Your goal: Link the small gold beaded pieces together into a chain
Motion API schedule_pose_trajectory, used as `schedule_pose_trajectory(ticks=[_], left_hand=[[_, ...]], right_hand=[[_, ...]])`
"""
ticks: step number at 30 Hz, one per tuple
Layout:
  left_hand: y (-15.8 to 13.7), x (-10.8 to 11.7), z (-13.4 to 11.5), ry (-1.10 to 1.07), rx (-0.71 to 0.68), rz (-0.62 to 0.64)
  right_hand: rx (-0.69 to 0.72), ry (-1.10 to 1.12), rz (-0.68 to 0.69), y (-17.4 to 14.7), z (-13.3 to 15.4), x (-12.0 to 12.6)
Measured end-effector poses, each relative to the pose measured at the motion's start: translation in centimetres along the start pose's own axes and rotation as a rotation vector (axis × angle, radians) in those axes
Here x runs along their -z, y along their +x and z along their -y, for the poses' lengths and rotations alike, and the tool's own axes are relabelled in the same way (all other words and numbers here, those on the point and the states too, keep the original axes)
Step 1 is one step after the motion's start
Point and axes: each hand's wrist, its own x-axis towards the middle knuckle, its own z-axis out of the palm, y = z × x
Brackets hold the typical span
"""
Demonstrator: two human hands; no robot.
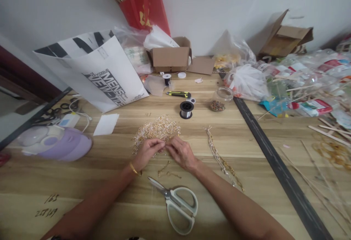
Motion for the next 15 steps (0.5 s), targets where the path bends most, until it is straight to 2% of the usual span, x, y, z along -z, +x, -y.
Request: schedule_pose_trajectory(ticks=[15], left_hand=[[-0.15, 0.14, -0.41, -0.004, -0.002, 0.031]], right_hand=[[-0.041, -0.003, -0.011, -0.24, -0.41, -0.16]])
